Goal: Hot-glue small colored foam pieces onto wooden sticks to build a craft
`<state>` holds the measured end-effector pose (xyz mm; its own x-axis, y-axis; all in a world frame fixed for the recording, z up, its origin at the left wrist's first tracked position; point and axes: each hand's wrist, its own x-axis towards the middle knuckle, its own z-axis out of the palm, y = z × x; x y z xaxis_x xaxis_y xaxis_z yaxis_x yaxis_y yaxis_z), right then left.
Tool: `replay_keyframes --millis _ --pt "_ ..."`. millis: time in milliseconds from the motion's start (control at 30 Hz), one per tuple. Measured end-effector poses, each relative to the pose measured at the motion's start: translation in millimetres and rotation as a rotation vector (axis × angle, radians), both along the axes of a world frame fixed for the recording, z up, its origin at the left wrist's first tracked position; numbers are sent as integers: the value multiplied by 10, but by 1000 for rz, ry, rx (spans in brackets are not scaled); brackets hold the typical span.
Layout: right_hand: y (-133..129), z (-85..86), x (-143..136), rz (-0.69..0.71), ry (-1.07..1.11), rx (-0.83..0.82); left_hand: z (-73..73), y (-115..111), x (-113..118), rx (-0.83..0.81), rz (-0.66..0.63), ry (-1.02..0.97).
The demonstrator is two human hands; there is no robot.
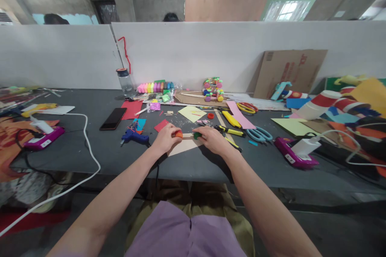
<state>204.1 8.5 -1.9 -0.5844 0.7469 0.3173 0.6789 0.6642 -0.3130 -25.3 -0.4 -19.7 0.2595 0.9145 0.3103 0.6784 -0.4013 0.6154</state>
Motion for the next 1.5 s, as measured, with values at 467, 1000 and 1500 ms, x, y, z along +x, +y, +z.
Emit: replay_keyframes --millis 467,1000,1500 --pt "3 17 17 -17 50 -53 36 -6 -8 -9 -47 -27" --pt "16 2 21 -10 25 -17 24 3 -5 -19 -47 -32" --pt "18 16 21 -10 24 -46 29 0 -2 -19 -42 -8"
